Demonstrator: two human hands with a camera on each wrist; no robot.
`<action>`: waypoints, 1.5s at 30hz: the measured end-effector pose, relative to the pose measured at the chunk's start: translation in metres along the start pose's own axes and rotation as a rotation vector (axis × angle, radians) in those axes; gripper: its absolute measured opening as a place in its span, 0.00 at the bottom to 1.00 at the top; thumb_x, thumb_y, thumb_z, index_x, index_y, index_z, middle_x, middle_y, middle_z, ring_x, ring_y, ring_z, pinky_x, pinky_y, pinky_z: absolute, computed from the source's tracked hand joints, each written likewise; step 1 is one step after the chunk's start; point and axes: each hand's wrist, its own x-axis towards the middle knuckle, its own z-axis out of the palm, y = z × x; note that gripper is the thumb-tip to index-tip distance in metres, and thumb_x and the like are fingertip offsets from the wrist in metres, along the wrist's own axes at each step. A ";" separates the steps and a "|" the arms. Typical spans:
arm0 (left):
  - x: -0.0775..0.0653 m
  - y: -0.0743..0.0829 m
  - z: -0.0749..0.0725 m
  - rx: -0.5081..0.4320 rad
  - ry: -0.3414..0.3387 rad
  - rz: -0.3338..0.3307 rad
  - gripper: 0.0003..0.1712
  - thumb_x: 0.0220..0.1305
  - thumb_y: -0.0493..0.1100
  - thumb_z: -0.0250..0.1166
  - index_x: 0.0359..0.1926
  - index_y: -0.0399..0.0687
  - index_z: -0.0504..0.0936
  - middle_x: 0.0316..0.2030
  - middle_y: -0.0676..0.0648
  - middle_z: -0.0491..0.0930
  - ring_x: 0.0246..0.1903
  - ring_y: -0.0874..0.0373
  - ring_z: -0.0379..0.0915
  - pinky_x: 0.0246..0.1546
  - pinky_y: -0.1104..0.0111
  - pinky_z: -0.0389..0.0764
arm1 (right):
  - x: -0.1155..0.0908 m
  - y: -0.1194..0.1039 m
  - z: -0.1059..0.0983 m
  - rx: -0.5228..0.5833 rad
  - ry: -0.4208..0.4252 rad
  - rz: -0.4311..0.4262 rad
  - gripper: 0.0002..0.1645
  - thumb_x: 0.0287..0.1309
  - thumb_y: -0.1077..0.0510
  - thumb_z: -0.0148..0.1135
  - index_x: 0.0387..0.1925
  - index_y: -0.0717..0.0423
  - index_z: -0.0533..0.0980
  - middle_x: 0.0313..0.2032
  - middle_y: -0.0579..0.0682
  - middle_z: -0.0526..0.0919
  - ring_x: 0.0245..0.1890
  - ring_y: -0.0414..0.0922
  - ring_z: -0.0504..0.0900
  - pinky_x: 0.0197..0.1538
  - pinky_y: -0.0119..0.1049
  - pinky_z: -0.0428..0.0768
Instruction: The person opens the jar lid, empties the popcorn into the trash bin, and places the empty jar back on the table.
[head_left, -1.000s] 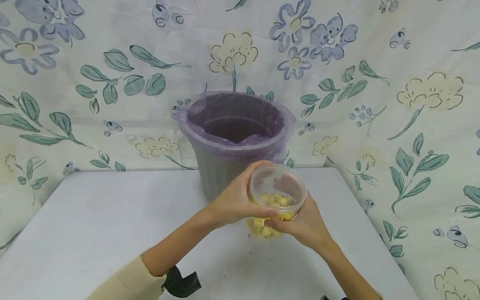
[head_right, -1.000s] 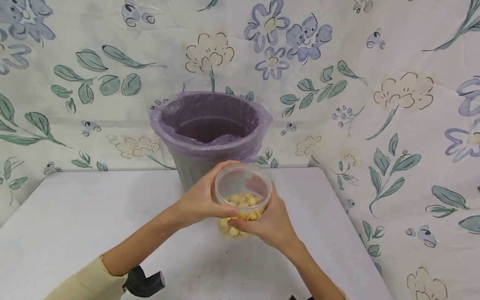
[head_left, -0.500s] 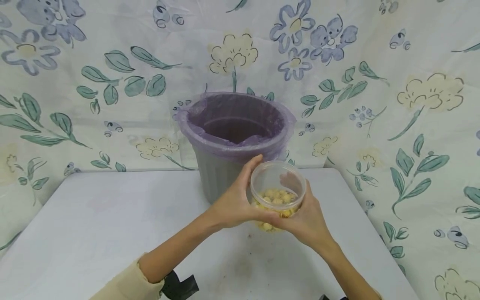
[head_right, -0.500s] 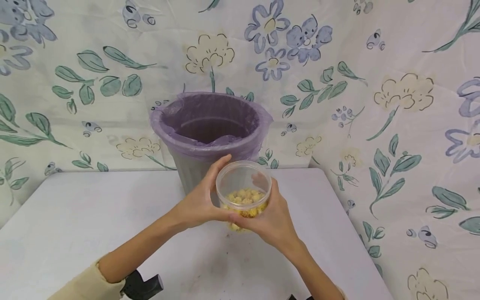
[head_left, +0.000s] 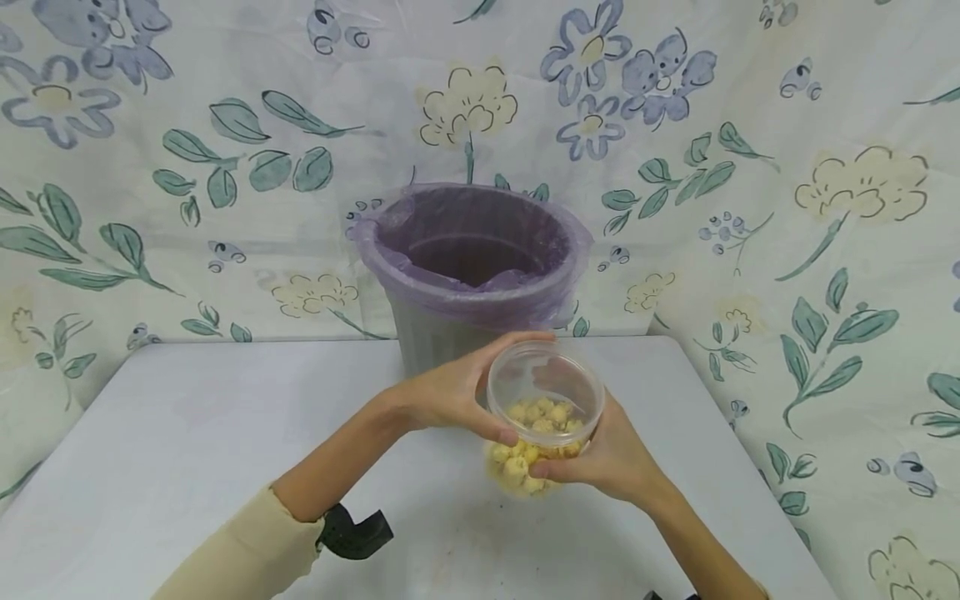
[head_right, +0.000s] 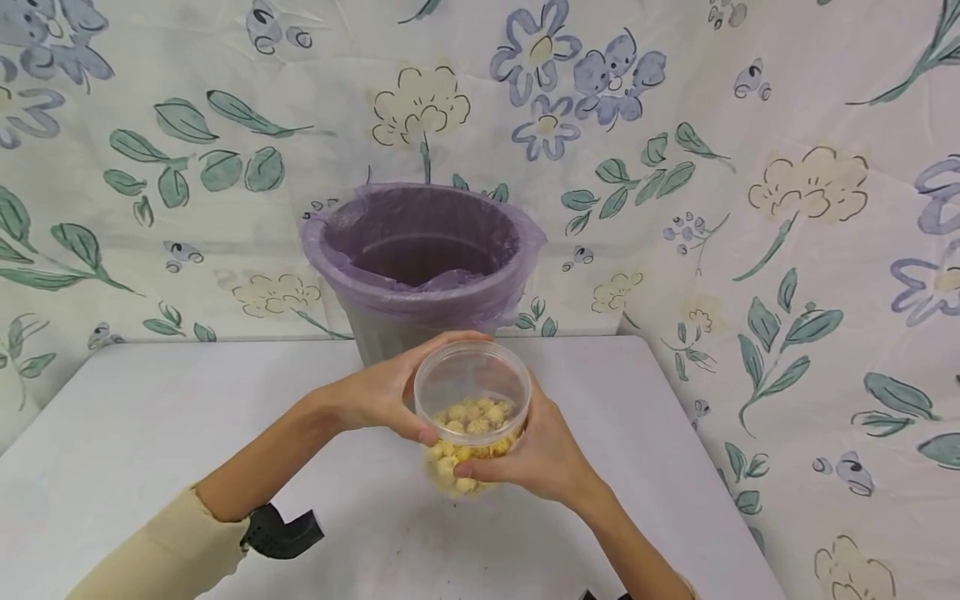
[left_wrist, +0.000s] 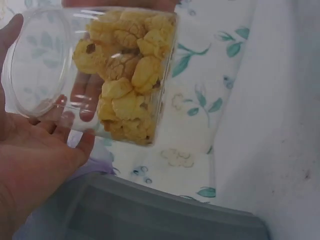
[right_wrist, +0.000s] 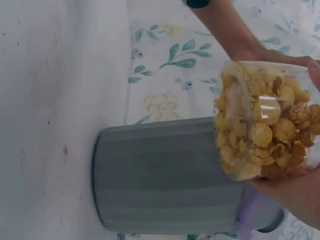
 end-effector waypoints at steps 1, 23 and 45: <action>0.000 -0.001 0.001 0.007 0.018 0.001 0.65 0.44 0.55 0.82 0.78 0.49 0.52 0.69 0.46 0.64 0.66 0.49 0.61 0.64 0.54 0.67 | 0.000 0.000 0.000 0.000 0.003 -0.004 0.60 0.36 0.55 0.86 0.70 0.57 0.62 0.60 0.57 0.74 0.58 0.57 0.73 0.61 0.38 0.73; 0.006 -0.001 0.053 0.114 0.512 -0.048 0.64 0.44 0.43 0.82 0.76 0.54 0.51 0.66 0.48 0.65 0.60 0.48 0.65 0.59 0.51 0.70 | 0.000 0.006 -0.005 -0.115 0.128 0.076 0.58 0.37 0.62 0.83 0.70 0.58 0.61 0.61 0.55 0.74 0.58 0.52 0.73 0.56 0.36 0.76; 0.009 -0.004 0.009 0.038 0.149 0.005 0.60 0.50 0.49 0.80 0.78 0.50 0.53 0.71 0.50 0.61 0.68 0.52 0.58 0.65 0.51 0.65 | -0.001 0.007 -0.005 -0.082 0.103 0.052 0.59 0.37 0.61 0.84 0.70 0.57 0.61 0.61 0.55 0.74 0.59 0.52 0.73 0.59 0.36 0.74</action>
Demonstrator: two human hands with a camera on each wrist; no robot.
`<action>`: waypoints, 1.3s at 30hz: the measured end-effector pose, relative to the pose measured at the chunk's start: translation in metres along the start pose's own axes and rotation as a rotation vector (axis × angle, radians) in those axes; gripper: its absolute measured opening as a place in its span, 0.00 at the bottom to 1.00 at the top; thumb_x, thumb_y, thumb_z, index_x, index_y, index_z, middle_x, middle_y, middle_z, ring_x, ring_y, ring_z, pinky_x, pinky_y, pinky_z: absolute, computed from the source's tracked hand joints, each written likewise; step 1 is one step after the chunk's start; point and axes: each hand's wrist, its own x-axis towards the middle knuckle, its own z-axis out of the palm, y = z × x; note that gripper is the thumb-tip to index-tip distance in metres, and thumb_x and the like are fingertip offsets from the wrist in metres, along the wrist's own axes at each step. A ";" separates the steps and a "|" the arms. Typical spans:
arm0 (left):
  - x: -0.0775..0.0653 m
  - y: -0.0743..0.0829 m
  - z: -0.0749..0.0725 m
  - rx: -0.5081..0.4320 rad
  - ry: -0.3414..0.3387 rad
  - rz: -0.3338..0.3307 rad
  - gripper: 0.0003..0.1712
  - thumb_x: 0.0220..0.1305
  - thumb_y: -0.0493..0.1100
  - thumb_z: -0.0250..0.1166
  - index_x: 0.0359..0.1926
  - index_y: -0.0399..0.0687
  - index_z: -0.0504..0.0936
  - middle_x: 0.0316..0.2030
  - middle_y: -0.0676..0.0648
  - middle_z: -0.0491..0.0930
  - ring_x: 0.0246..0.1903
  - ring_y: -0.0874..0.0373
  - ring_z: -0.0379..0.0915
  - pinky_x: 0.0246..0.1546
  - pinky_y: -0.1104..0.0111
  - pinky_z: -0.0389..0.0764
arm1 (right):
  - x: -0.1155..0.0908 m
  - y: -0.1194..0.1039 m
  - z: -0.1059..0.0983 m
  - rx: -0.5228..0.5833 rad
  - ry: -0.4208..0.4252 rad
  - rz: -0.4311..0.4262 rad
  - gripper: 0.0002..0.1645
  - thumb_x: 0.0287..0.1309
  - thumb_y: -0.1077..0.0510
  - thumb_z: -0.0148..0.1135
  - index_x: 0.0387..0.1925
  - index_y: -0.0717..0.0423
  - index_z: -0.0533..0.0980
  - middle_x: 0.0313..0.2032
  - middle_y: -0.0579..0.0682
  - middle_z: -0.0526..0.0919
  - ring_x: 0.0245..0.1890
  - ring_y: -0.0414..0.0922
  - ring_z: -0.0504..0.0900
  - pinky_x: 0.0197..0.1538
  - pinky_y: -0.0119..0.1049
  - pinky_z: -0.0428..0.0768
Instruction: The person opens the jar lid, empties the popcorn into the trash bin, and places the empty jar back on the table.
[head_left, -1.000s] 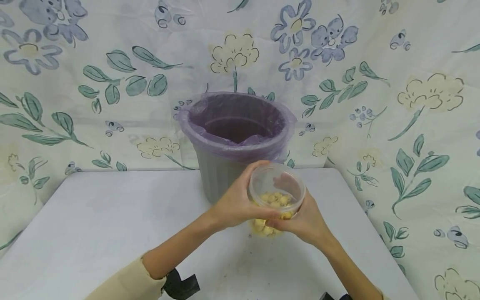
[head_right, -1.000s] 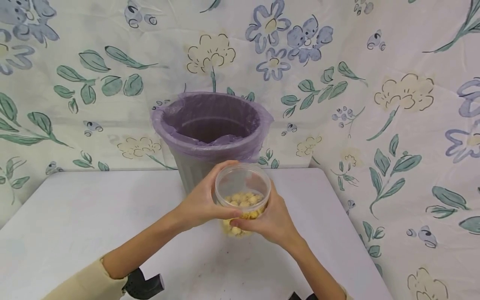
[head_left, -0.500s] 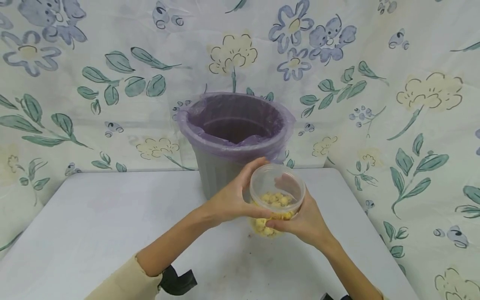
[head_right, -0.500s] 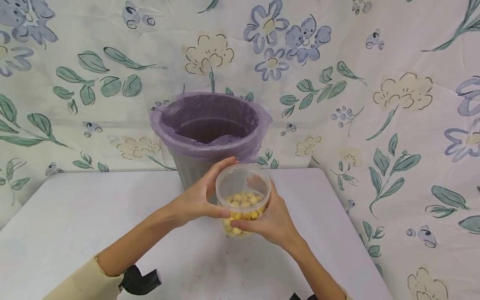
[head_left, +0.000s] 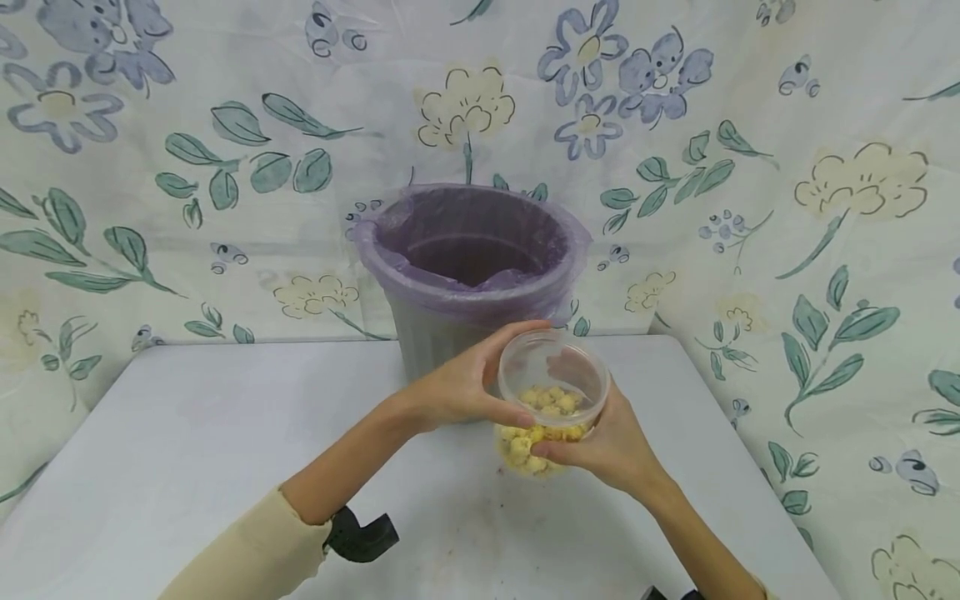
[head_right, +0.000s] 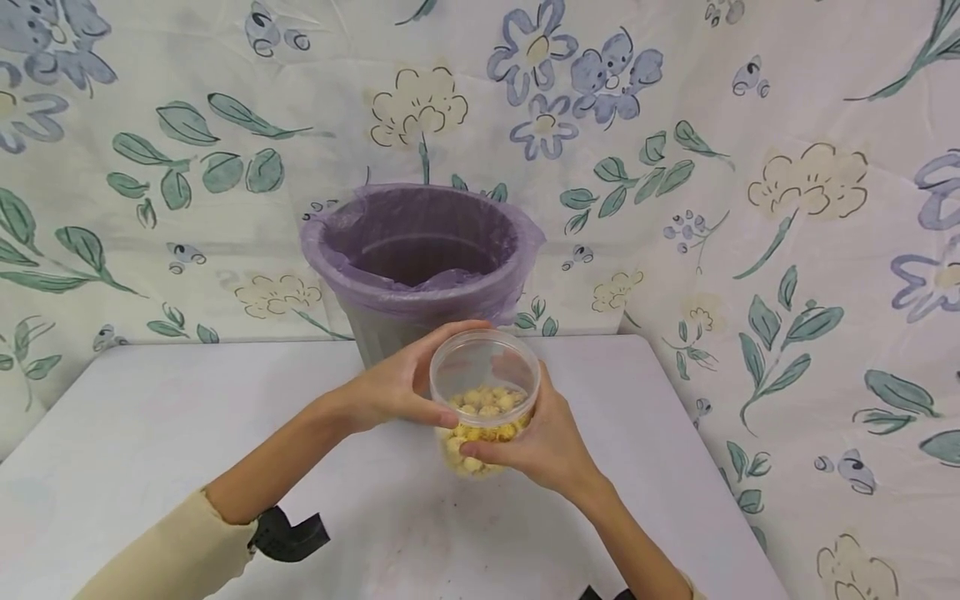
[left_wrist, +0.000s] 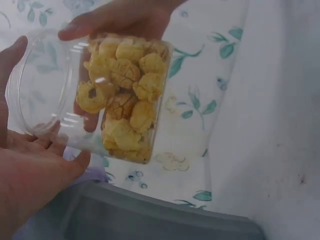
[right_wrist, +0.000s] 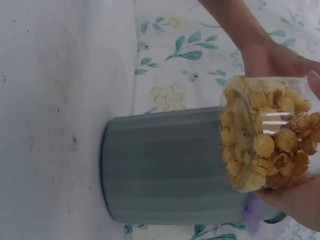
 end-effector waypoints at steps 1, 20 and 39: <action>-0.001 0.001 0.003 0.010 0.036 0.001 0.59 0.50 0.47 0.80 0.77 0.51 0.54 0.70 0.50 0.62 0.67 0.52 0.59 0.65 0.50 0.65 | 0.000 0.000 0.000 -0.005 0.003 -0.002 0.59 0.37 0.62 0.84 0.70 0.58 0.61 0.61 0.55 0.74 0.59 0.52 0.73 0.58 0.36 0.74; -0.008 0.013 0.015 0.071 0.144 -0.073 0.70 0.45 0.58 0.81 0.79 0.54 0.45 0.76 0.52 0.50 0.72 0.52 0.50 0.69 0.45 0.54 | 0.001 0.002 0.000 -0.013 0.020 0.018 0.59 0.37 0.61 0.84 0.71 0.58 0.60 0.62 0.55 0.74 0.59 0.52 0.73 0.57 0.36 0.75; -0.006 0.012 0.007 0.094 0.106 -0.017 0.58 0.50 0.51 0.80 0.76 0.52 0.56 0.70 0.52 0.62 0.67 0.51 0.60 0.65 0.45 0.62 | 0.000 0.000 0.001 -0.004 0.014 0.003 0.59 0.38 0.59 0.84 0.70 0.59 0.60 0.63 0.57 0.73 0.60 0.56 0.73 0.59 0.35 0.74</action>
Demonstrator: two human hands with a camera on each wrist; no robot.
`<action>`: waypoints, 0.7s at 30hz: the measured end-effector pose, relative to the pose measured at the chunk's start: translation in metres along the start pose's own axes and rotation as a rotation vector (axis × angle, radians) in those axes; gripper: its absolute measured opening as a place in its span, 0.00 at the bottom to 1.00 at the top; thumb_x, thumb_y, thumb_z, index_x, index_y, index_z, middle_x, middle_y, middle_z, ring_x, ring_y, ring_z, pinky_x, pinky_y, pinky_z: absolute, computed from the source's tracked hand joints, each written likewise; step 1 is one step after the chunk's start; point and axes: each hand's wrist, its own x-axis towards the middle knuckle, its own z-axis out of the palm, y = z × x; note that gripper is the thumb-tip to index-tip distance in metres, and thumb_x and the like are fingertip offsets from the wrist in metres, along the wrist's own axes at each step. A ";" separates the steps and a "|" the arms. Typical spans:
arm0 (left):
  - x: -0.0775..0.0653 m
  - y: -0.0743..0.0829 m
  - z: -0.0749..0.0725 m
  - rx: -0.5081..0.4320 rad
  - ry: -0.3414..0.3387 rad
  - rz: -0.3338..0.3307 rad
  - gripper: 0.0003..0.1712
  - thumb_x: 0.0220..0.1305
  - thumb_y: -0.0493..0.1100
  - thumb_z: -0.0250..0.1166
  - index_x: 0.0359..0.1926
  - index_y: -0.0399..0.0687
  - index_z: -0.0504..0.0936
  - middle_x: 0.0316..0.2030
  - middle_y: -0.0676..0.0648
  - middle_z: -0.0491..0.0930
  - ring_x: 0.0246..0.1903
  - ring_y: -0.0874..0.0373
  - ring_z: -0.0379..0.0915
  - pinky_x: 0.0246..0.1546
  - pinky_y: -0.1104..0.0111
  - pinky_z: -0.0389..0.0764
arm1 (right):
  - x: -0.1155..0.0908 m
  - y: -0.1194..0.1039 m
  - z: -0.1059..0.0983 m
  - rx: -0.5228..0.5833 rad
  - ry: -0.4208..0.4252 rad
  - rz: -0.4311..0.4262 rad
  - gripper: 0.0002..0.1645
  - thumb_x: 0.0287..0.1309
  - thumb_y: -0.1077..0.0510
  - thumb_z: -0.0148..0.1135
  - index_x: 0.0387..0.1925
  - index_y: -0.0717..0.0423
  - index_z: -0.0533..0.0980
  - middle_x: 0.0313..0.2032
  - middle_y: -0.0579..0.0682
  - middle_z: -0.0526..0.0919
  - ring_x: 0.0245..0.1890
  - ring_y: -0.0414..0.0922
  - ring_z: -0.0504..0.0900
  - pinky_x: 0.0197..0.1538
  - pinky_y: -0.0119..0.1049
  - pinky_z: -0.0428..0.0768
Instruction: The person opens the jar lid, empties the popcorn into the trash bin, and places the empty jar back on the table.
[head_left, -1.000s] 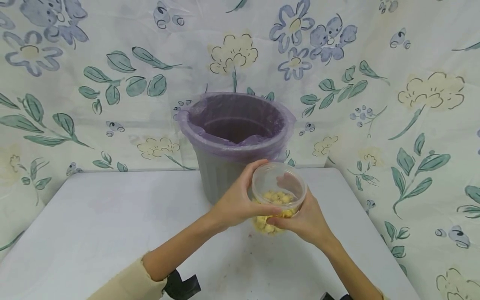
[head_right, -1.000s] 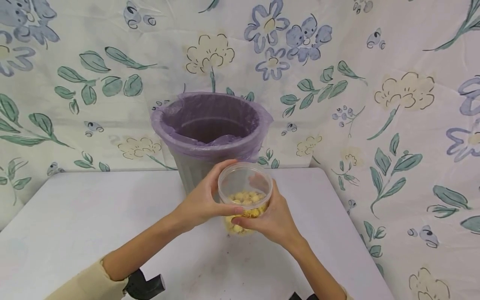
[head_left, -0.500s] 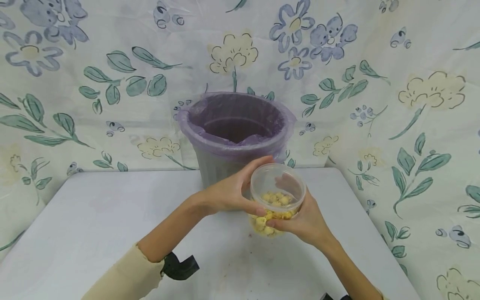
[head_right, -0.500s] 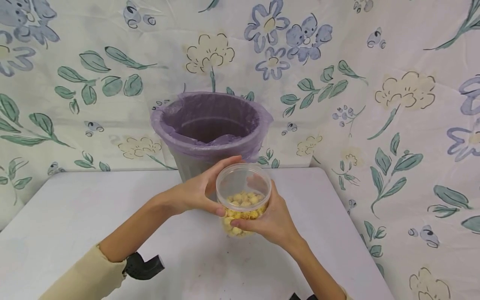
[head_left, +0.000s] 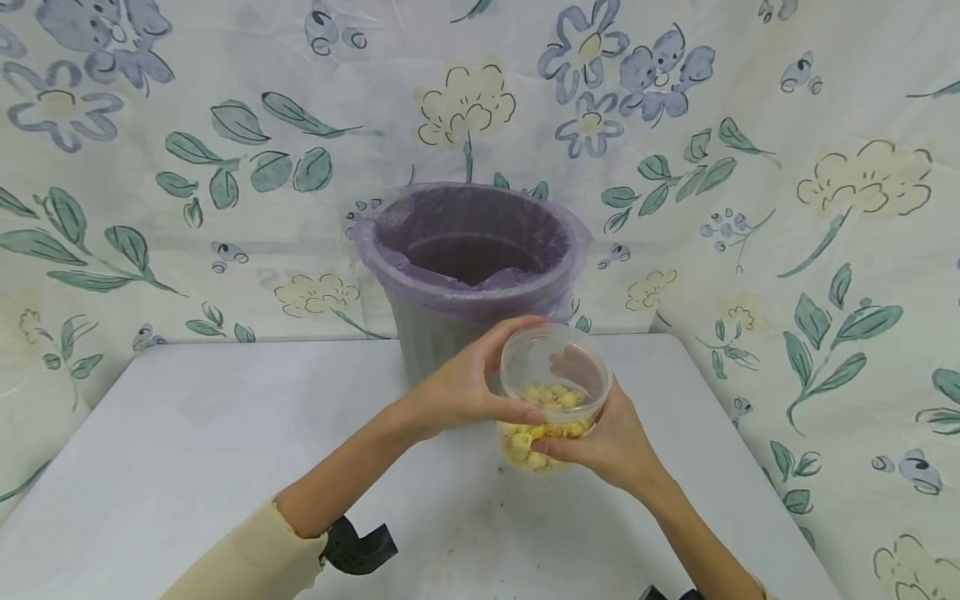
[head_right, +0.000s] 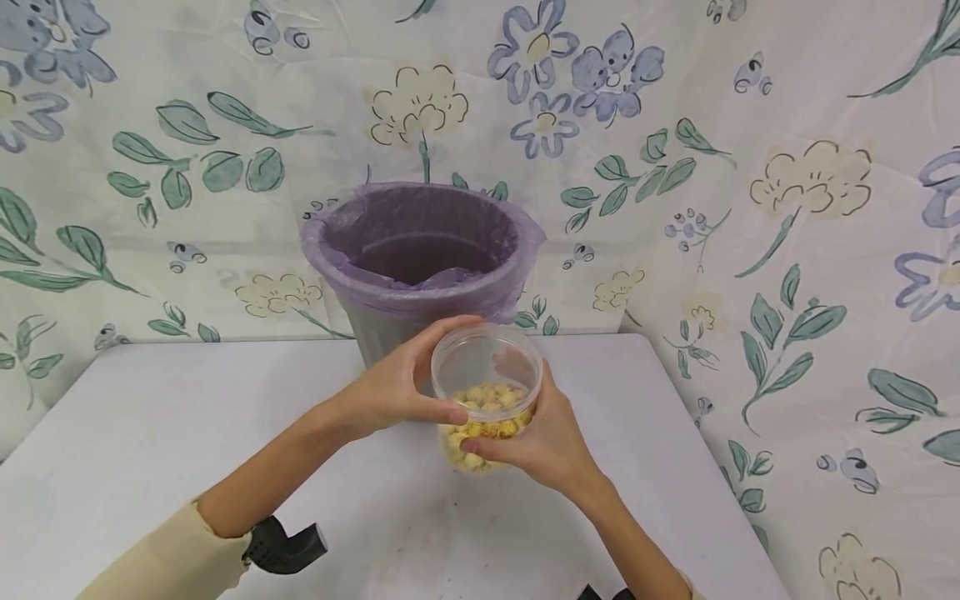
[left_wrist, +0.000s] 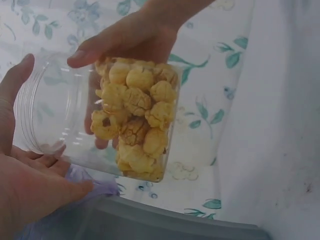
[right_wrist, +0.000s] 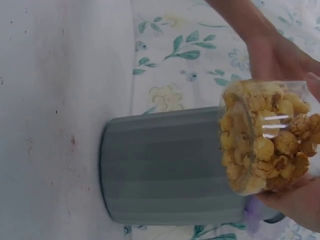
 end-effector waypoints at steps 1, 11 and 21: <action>-0.001 0.001 0.001 0.010 0.018 0.005 0.58 0.50 0.51 0.79 0.76 0.51 0.56 0.70 0.52 0.61 0.67 0.51 0.60 0.65 0.44 0.61 | 0.000 0.000 0.000 0.004 -0.002 0.000 0.59 0.38 0.60 0.84 0.70 0.59 0.60 0.63 0.57 0.73 0.60 0.57 0.72 0.59 0.35 0.74; -0.011 0.009 0.001 0.094 0.143 0.029 0.59 0.49 0.49 0.80 0.76 0.50 0.56 0.70 0.51 0.63 0.65 0.50 0.62 0.64 0.45 0.63 | -0.002 0.001 -0.001 -0.004 0.000 -0.013 0.58 0.39 0.59 0.85 0.69 0.60 0.60 0.61 0.56 0.74 0.57 0.53 0.75 0.56 0.35 0.76; -0.040 0.014 -0.018 0.135 0.217 -0.006 0.56 0.50 0.47 0.80 0.76 0.56 0.57 0.69 0.51 0.62 0.63 0.48 0.63 0.61 0.44 0.64 | -0.006 0.005 -0.006 0.013 0.012 -0.013 0.59 0.38 0.64 0.84 0.70 0.63 0.58 0.64 0.57 0.71 0.65 0.54 0.70 0.63 0.31 0.70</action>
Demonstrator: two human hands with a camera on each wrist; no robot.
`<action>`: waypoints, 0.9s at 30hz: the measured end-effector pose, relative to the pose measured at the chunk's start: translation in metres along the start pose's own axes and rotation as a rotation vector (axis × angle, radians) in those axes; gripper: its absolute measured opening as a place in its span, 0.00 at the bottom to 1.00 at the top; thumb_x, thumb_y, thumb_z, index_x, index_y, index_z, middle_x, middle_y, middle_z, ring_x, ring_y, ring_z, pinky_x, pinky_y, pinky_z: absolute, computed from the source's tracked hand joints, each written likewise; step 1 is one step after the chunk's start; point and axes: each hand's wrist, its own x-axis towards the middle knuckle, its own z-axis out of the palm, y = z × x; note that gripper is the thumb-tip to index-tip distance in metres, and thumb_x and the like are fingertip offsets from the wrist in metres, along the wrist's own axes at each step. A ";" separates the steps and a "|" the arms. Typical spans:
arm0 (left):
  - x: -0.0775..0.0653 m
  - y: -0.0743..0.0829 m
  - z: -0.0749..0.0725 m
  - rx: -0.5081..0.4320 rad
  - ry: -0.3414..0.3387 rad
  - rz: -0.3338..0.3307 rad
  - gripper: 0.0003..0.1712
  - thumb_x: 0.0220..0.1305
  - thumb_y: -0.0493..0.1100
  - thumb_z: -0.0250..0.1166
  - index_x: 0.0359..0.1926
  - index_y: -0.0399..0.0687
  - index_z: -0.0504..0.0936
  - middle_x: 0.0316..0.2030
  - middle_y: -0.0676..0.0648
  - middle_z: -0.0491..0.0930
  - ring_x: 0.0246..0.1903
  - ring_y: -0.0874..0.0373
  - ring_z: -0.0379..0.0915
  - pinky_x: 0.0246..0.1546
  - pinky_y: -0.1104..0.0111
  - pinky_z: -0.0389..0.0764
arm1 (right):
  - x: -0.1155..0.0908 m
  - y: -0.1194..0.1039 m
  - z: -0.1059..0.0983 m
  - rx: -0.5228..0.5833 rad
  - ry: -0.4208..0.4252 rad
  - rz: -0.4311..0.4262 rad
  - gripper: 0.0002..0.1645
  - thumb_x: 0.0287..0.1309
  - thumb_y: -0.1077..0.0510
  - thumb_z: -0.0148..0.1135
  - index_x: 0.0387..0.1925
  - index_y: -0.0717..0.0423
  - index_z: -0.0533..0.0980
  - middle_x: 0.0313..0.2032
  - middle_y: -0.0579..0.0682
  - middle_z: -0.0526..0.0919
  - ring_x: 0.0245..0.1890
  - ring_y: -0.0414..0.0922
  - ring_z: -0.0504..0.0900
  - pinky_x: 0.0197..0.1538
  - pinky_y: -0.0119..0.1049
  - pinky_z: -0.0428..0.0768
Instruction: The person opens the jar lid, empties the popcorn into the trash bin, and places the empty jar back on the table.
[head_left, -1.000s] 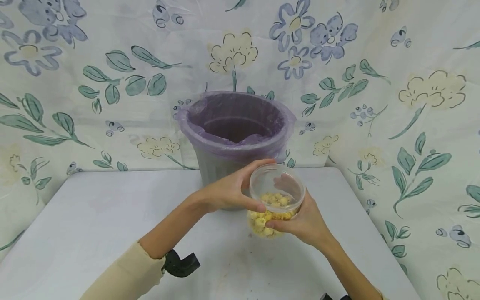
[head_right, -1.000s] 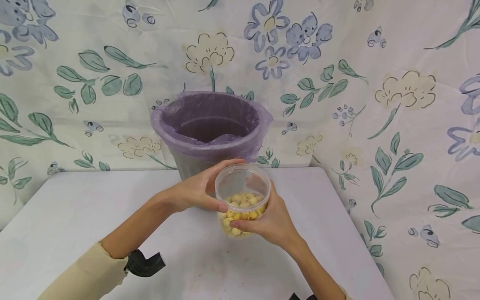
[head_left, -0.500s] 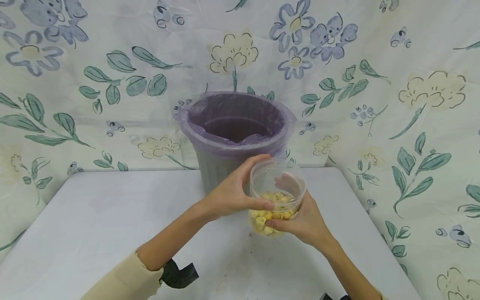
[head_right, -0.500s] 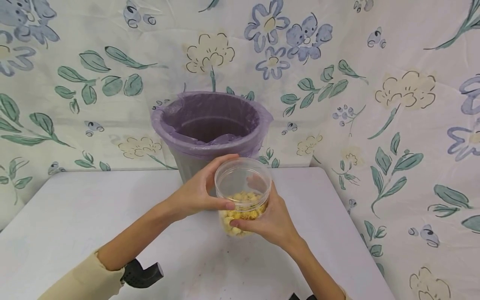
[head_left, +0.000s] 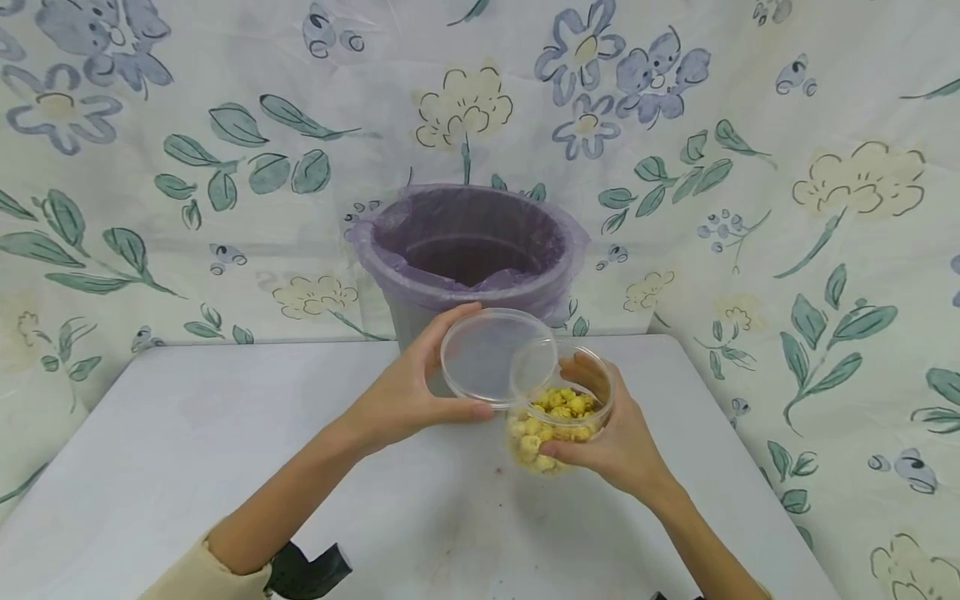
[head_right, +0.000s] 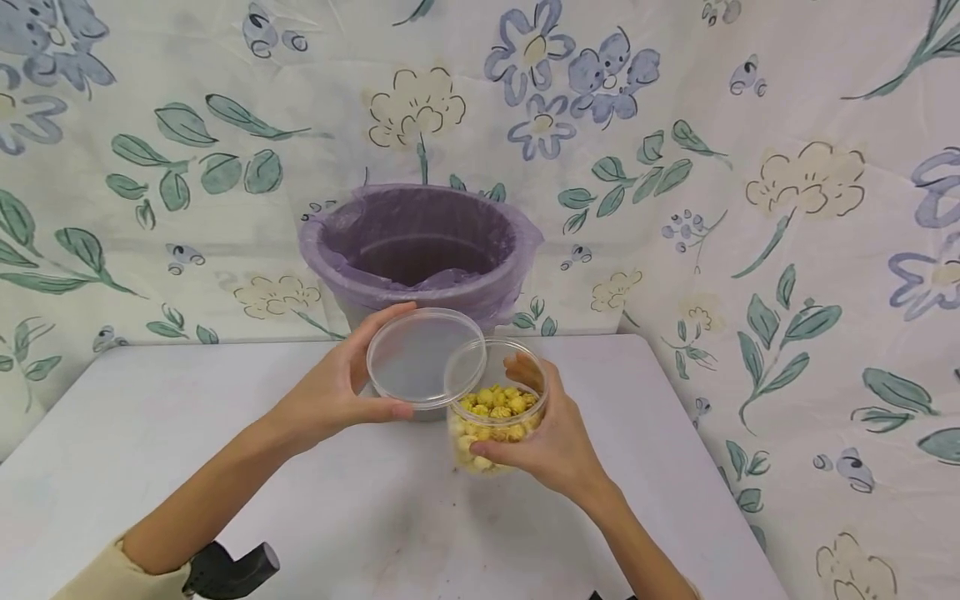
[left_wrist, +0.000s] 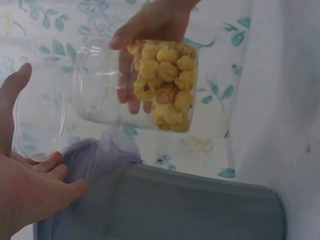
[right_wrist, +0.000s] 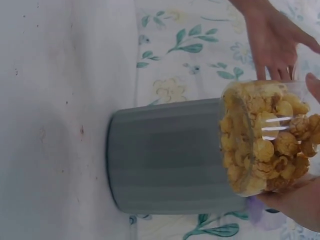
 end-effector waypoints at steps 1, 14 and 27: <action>-0.003 -0.001 -0.003 -0.002 0.006 -0.005 0.56 0.50 0.47 0.80 0.76 0.56 0.57 0.70 0.51 0.62 0.63 0.48 0.63 0.61 0.44 0.64 | 0.000 0.000 0.000 -0.003 0.001 -0.002 0.59 0.38 0.64 0.84 0.70 0.63 0.58 0.64 0.57 0.71 0.66 0.54 0.70 0.63 0.31 0.70; -0.048 -0.024 -0.032 0.030 0.056 -0.066 0.55 0.57 0.40 0.75 0.78 0.52 0.52 0.74 0.49 0.54 0.74 0.50 0.46 0.69 0.42 0.49 | -0.004 0.003 -0.007 -0.035 0.020 -0.004 0.59 0.39 0.65 0.83 0.70 0.59 0.59 0.65 0.57 0.70 0.66 0.54 0.69 0.64 0.30 0.68; -0.090 -0.067 -0.052 0.245 0.108 -0.175 0.53 0.60 0.43 0.73 0.78 0.55 0.49 0.76 0.44 0.50 0.74 0.39 0.43 0.66 0.37 0.51 | -0.007 0.005 -0.012 -0.048 0.052 0.016 0.59 0.38 0.70 0.81 0.70 0.62 0.57 0.65 0.58 0.70 0.66 0.55 0.69 0.65 0.28 0.67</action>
